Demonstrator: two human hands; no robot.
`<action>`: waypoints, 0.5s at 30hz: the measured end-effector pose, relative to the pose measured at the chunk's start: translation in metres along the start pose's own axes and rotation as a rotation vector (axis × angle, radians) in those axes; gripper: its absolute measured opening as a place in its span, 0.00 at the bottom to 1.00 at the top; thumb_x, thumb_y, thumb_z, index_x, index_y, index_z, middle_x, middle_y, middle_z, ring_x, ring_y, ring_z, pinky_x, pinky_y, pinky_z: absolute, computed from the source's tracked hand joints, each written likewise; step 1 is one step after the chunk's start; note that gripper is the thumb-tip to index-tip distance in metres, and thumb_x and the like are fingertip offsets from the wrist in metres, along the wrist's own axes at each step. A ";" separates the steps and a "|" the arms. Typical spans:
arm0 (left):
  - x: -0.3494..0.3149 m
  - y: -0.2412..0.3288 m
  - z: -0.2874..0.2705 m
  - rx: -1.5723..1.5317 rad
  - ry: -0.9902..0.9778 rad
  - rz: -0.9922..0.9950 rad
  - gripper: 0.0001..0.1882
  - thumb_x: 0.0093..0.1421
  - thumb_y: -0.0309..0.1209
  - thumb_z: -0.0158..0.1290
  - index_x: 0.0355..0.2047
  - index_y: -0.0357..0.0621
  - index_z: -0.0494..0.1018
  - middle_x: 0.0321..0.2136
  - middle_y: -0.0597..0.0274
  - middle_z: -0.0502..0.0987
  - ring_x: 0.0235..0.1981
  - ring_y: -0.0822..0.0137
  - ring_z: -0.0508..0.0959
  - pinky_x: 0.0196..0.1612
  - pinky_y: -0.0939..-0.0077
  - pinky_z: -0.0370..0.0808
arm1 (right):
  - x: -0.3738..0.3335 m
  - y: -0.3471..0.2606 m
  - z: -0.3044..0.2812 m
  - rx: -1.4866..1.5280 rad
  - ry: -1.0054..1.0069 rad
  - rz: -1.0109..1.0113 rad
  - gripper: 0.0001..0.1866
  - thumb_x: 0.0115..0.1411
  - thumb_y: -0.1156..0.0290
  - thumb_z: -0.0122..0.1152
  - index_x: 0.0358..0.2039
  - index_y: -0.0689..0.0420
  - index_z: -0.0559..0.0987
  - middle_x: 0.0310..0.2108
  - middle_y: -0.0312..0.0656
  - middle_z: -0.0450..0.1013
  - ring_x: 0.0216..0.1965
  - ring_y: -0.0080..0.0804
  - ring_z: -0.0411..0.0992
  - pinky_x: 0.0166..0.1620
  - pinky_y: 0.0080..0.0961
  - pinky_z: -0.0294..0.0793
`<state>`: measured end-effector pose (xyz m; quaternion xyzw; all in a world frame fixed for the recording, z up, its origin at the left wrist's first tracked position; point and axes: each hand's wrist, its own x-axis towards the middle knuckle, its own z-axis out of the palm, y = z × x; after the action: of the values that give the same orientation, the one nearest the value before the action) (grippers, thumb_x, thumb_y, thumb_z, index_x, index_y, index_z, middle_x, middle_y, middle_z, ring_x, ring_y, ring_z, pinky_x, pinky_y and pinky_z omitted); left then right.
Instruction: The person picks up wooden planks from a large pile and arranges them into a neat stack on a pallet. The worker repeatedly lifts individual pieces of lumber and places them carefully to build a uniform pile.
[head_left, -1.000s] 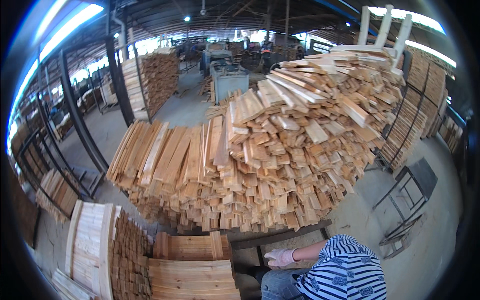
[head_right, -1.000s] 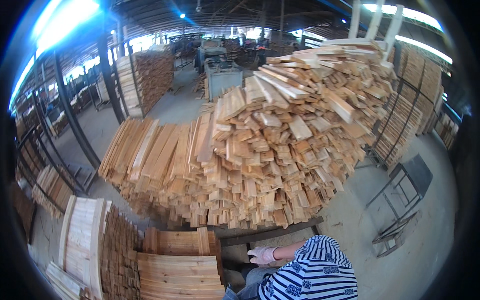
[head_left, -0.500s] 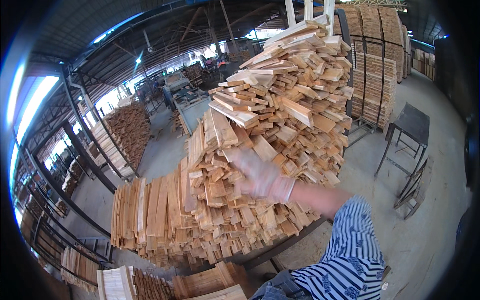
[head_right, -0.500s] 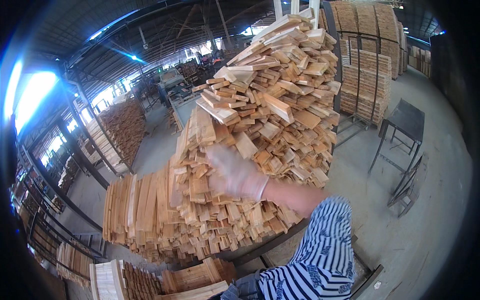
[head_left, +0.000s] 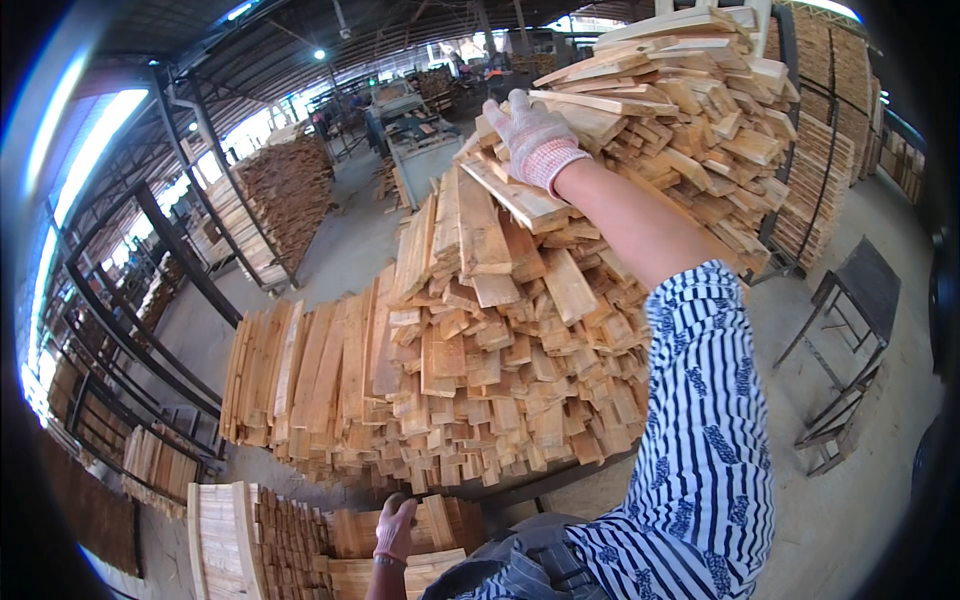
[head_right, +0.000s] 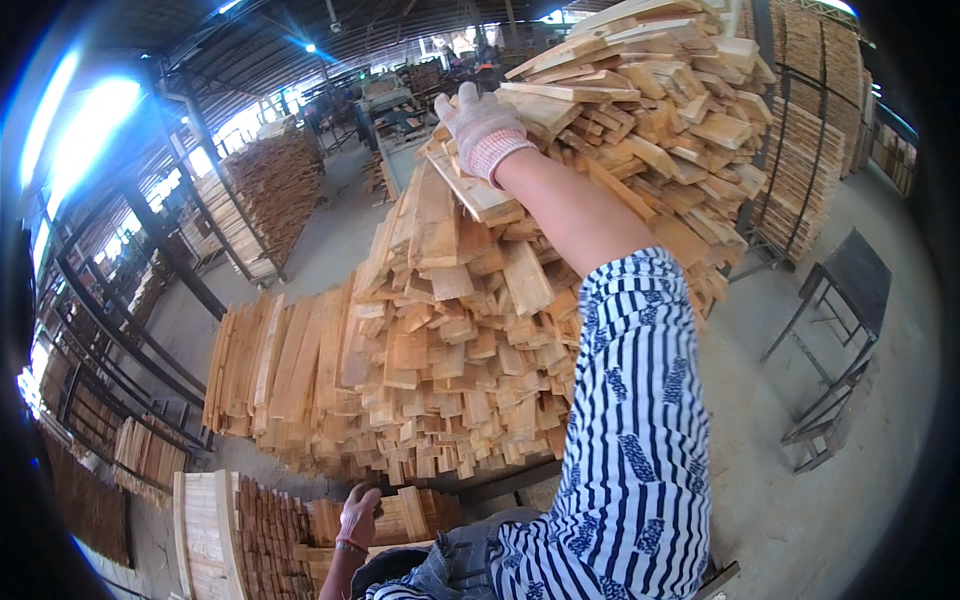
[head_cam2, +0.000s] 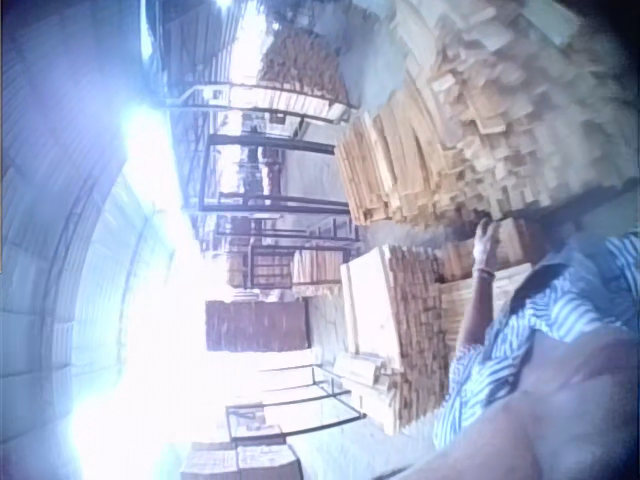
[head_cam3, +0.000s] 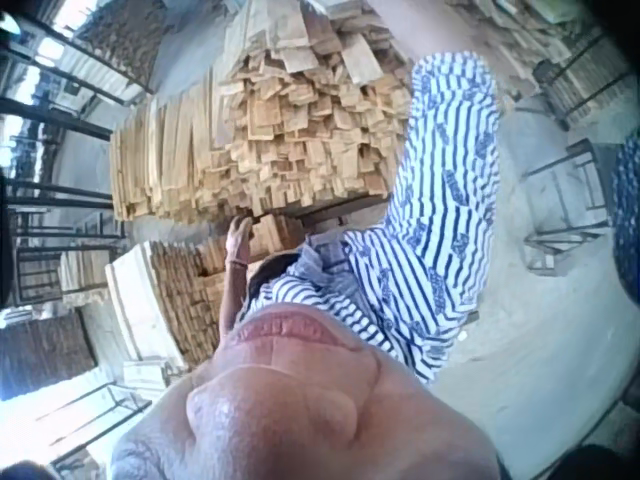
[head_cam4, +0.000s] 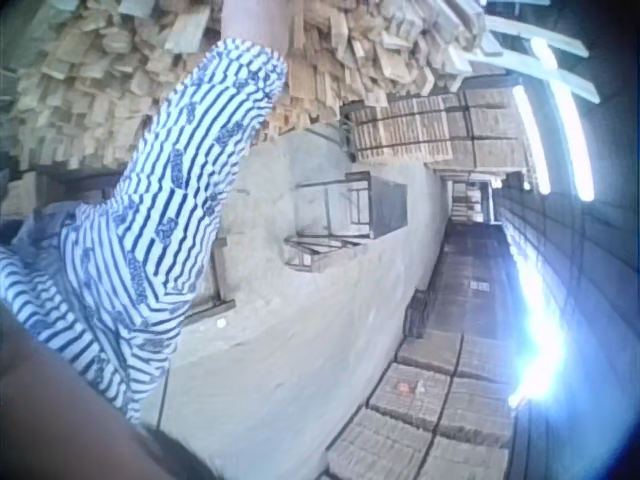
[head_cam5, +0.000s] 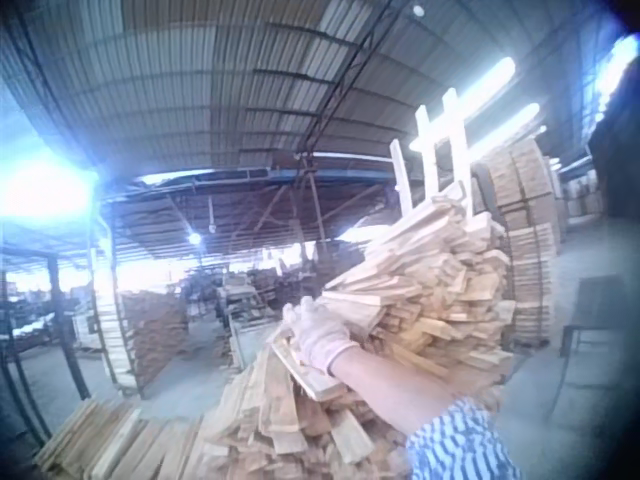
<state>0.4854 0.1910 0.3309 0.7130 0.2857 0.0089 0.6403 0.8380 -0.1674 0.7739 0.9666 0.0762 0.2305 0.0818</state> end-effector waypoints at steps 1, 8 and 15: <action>-0.003 0.028 0.009 0.033 0.002 0.051 0.23 0.61 0.38 0.57 0.54 0.38 0.73 0.37 0.62 0.79 0.34 0.73 0.76 0.38 0.77 0.75 | 0.003 -0.007 0.005 -0.027 0.047 -0.029 0.40 0.59 0.60 0.66 0.70 0.44 0.59 0.66 0.48 0.57 0.62 0.44 0.67 0.56 0.39 0.76; 0.017 0.050 0.047 -0.076 -0.209 0.163 0.26 0.64 0.32 0.58 0.60 0.34 0.68 0.53 0.55 0.75 0.51 0.63 0.76 0.54 0.73 0.75 | 0.048 -0.002 0.025 -0.026 -0.061 -0.086 0.23 0.62 0.69 0.63 0.59 0.48 0.75 0.60 0.48 0.70 0.58 0.46 0.73 0.53 0.44 0.80; 0.009 0.081 0.035 -0.137 -0.355 0.147 0.28 0.64 0.29 0.60 0.61 0.33 0.66 0.53 0.54 0.75 0.55 0.63 0.74 0.59 0.70 0.73 | 0.005 0.000 -0.007 -0.063 -0.055 -0.093 0.18 0.66 0.67 0.57 0.56 0.51 0.75 0.53 0.52 0.72 0.54 0.49 0.75 0.48 0.42 0.81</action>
<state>0.5385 0.1615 0.3960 0.6773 0.1144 -0.0506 0.7250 0.8392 -0.1661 0.7819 0.9649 0.1115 0.2023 0.1250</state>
